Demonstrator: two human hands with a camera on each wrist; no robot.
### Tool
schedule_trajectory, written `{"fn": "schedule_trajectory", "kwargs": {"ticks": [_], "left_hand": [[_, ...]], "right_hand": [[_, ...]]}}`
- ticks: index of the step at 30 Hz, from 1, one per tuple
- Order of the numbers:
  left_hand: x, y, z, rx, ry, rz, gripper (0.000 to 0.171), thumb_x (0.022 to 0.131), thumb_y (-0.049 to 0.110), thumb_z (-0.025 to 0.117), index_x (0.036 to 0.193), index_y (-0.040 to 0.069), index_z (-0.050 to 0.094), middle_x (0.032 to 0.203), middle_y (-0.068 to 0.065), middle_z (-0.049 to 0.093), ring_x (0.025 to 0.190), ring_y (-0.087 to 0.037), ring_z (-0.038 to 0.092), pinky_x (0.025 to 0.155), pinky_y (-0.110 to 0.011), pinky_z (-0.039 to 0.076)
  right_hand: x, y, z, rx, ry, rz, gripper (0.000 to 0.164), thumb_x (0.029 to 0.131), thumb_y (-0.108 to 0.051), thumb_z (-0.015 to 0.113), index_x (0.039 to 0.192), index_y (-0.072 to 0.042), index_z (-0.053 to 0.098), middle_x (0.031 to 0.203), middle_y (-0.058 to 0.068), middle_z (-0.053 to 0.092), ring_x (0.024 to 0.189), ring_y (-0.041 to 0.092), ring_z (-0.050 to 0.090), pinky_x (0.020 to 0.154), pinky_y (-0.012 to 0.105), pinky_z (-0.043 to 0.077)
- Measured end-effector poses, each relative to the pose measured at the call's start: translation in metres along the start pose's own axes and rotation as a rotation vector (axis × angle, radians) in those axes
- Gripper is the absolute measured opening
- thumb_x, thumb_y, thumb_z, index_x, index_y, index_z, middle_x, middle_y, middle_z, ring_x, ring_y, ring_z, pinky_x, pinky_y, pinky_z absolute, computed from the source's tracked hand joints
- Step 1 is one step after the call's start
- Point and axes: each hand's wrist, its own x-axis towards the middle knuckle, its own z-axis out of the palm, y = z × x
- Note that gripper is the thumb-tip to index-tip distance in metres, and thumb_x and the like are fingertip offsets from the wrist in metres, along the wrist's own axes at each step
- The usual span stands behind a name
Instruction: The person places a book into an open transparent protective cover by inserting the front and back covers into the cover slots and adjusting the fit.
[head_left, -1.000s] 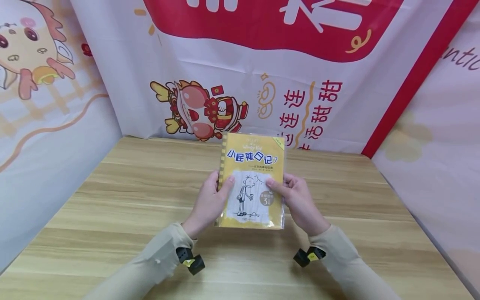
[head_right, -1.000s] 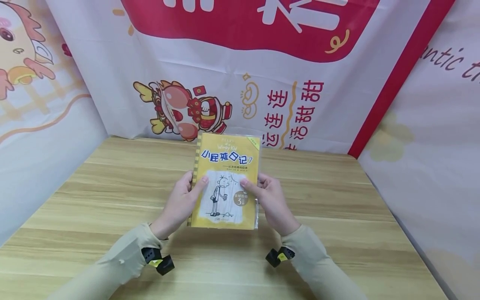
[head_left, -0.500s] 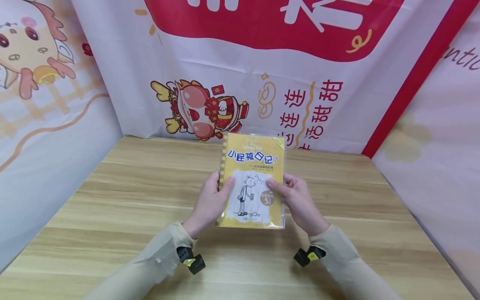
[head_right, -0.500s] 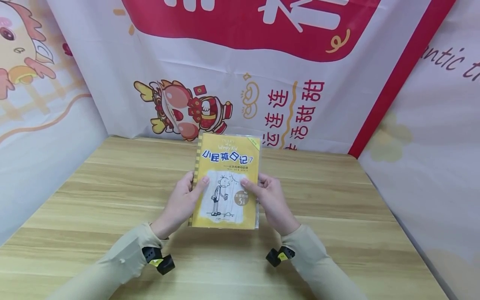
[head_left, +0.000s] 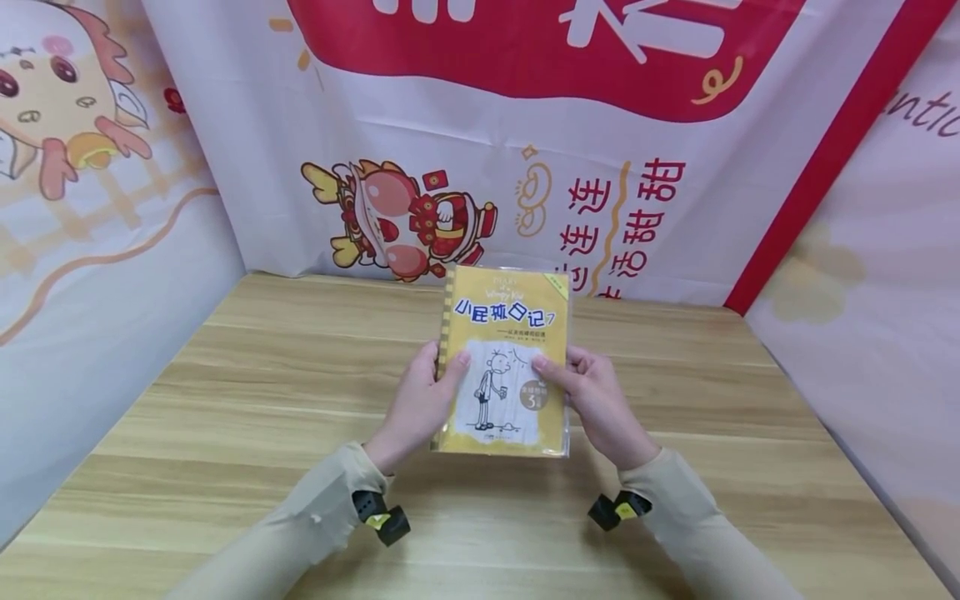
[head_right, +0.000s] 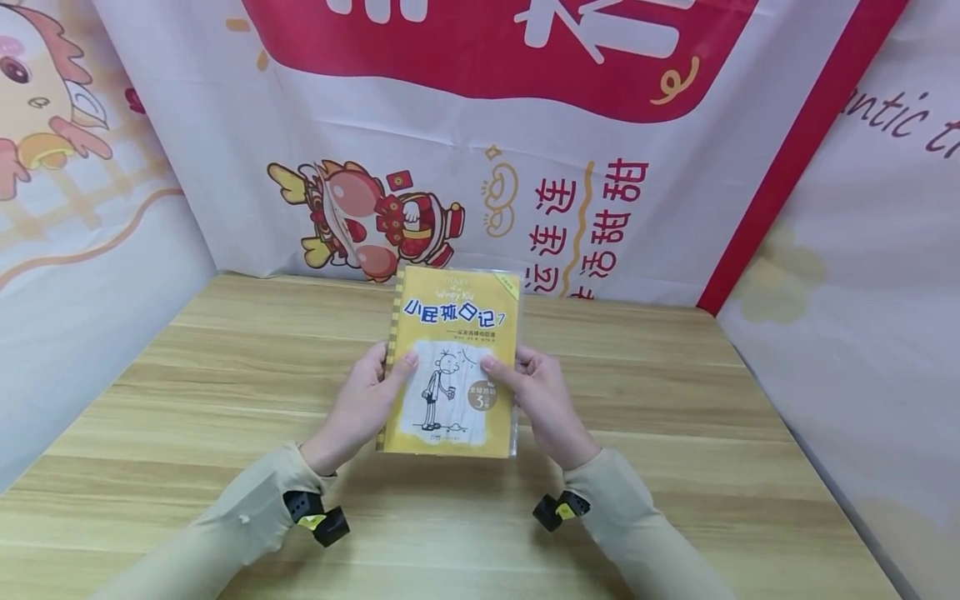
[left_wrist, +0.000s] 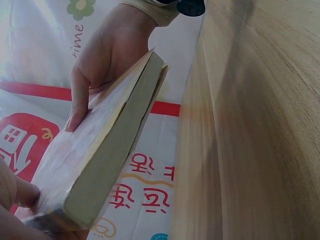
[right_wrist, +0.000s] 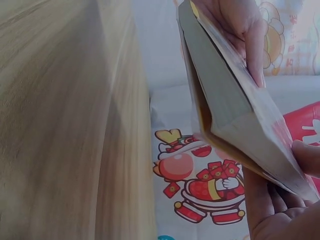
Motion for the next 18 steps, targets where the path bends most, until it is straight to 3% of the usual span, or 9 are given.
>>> {"fn": "schedule_trajectory", "kwargs": {"ticks": [9,18], "left_hand": [[0.0017,-0.0008,-0.0024,0.049,-0.003,-0.048,0.032,0.1,0.035,0.048,0.123,0.012,0.047,0.092,-0.008,0.065,0.073,-0.023,0.067,0.058,-0.036,0.054],[0.007,-0.006,-0.0064,0.13,0.023,-0.069,0.027,0.098,0.032,0.054,0.111,0.009,0.057,0.088,-0.006,0.065,0.072,-0.022,0.065,0.059,-0.034,0.053]], "right_hand": [[-0.0004,-0.0007,-0.0004,-0.103,0.0,0.023,0.044,0.088,-0.034,0.067,0.124,-0.009,0.058,0.109,0.011,0.066,0.093,0.03,0.065,0.079,0.043,0.051],[0.0022,0.0009,-0.0022,-0.154,0.005,0.034,0.04,0.088,-0.033,0.068,0.12,-0.01,0.061,0.104,0.012,0.067,0.089,0.03,0.066,0.075,0.043,0.052]]}}
